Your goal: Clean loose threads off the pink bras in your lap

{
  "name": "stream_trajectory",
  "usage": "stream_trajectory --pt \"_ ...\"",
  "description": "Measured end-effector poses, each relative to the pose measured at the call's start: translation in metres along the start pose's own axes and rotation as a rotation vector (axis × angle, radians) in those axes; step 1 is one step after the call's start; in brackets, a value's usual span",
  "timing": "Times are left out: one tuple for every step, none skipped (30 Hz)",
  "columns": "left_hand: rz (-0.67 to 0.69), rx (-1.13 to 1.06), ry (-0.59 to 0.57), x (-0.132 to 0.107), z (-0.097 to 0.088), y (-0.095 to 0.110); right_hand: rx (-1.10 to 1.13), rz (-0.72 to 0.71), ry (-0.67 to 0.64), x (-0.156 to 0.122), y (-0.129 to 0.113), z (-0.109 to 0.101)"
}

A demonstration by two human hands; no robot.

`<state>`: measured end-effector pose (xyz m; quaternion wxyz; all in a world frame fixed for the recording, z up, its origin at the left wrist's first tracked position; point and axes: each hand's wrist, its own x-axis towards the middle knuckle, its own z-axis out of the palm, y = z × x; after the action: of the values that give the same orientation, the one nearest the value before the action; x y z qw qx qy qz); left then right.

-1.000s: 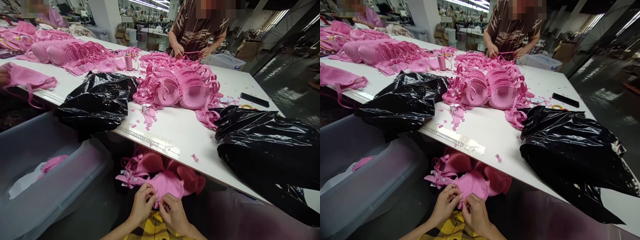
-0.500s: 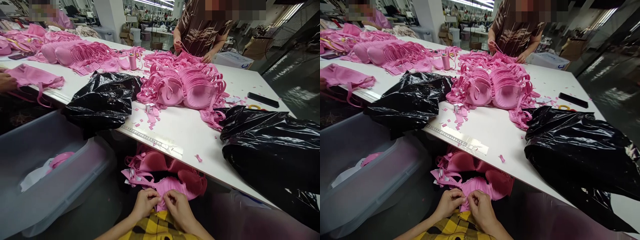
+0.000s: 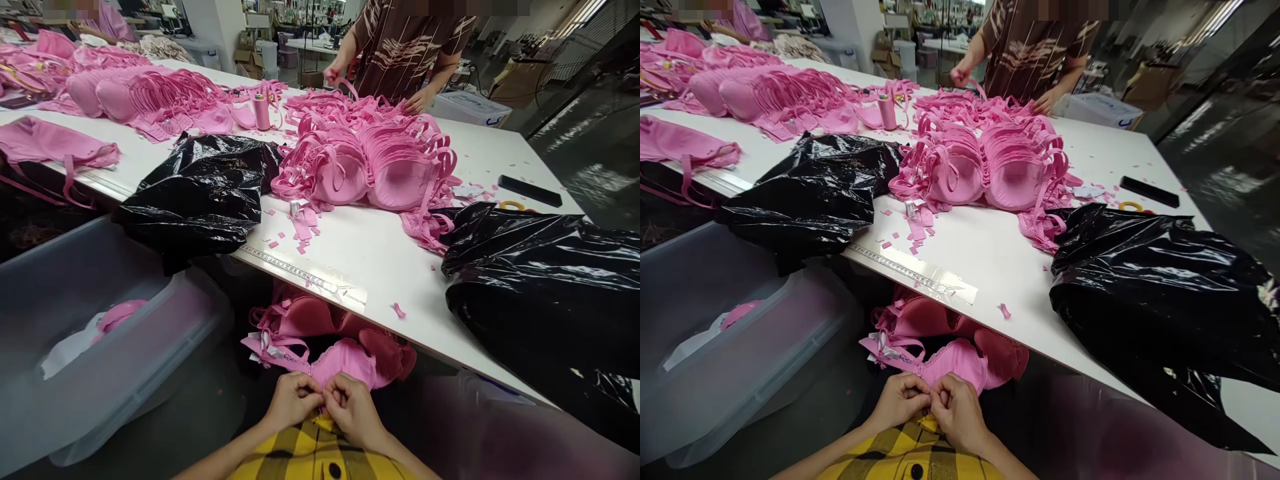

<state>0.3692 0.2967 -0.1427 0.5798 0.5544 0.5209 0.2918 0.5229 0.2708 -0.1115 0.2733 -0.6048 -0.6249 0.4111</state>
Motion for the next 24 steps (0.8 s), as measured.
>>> stream_trajectory --pt "-0.006 -0.047 0.032 0.001 0.003 0.002 0.001 -0.018 0.015 0.0 -0.001 -0.001" --pt "-0.015 -0.108 0.052 0.003 0.005 0.003 0.008 -0.031 0.026 0.0 -0.001 -0.001" --pt "-0.027 -0.18 0.061 0.004 0.007 0.005 0.018 -0.037 0.038 0.001 -0.002 -0.002" --pt "-0.042 -0.255 0.057 0.005 0.009 0.006 0.027 -0.039 0.047 0.001 -0.002 -0.002" --pt "-0.06 -0.323 0.037 0.006 0.01 0.006 0.035 -0.037 0.054 0.001 -0.002 -0.003" --pt "-0.079 -0.38 0.008 0.006 0.01 0.007 0.04 -0.037 0.057 0.001 -0.003 -0.003" --pt "-0.095 -0.422 -0.025 0.007 0.011 0.007 0.046 -0.038 0.061 0.001 -0.004 -0.003" --pt "-0.104 -0.45 -0.056 0.007 0.011 0.007 0.051 -0.039 0.065 0.002 -0.005 -0.004" --pt "-0.105 -0.467 -0.085 0.007 0.011 0.007 0.055 -0.04 0.068 0.002 -0.006 -0.004" --pt "-0.105 -0.48 -0.108 0.007 0.011 0.007 0.057 -0.041 0.07 0.003 -0.007 -0.004" --pt "-0.105 -0.491 -0.126 0.008 0.011 0.006 0.053 -0.042 0.069 0.003 -0.008 -0.005" --pt "-0.104 -0.498 -0.144 0.008 0.011 0.006 0.042 -0.046 0.064 0.003 -0.01 -0.005" --pt "-0.099 -0.496 -0.163 0.008 0.012 0.006 0.025 -0.053 0.055 0.002 -0.01 -0.006" --pt "-0.09 -0.487 -0.18 0.009 0.012 0.005 0.001 -0.065 0.046 0.001 -0.011 -0.006" --pt "-0.074 -0.466 -0.193 0.009 0.013 0.005 -0.025 -0.081 0.039 0.001 -0.012 -0.007" --pt "-0.053 -0.434 -0.199 0.01 0.013 0.004 -0.052 -0.099 0.037 0.0 -0.013 -0.008" --pt "-0.032 -0.393 -0.197 0.01 0.014 0.002 -0.079 -0.116 0.04 -0.001 -0.014 -0.009" --pt "-0.017 -0.35 -0.182 0.011 0.014 0.0 -0.101 -0.129 0.046 -0.001 -0.015 -0.01" --pt "-0.005 -0.306 -0.162 0.011 0.015 -0.002 -0.118 -0.138 0.054 -0.002 -0.015 -0.011" --pt "0.009 -0.265 -0.137 0.012 0.015 -0.005 -0.129 -0.146 0.06 -0.001 -0.016 -0.012" --pt "0.026 -0.23 -0.109 0.012 0.014 -0.008 -0.132 -0.153 0.064 -0.001 -0.016 -0.012" --pt "0.043 -0.202 -0.08 0.012 0.014 -0.011 -0.127 -0.161 0.065 0.0 -0.016 -0.011" --pt "0.053 -0.181 -0.052 0.012 0.014 -0.013 -0.116 -0.169 0.066 0.0 -0.016 -0.01" --pt "0.046 -0.168 -0.024 0.012 0.013 -0.015 -0.102 -0.175 0.067 0.001 -0.016 -0.009"
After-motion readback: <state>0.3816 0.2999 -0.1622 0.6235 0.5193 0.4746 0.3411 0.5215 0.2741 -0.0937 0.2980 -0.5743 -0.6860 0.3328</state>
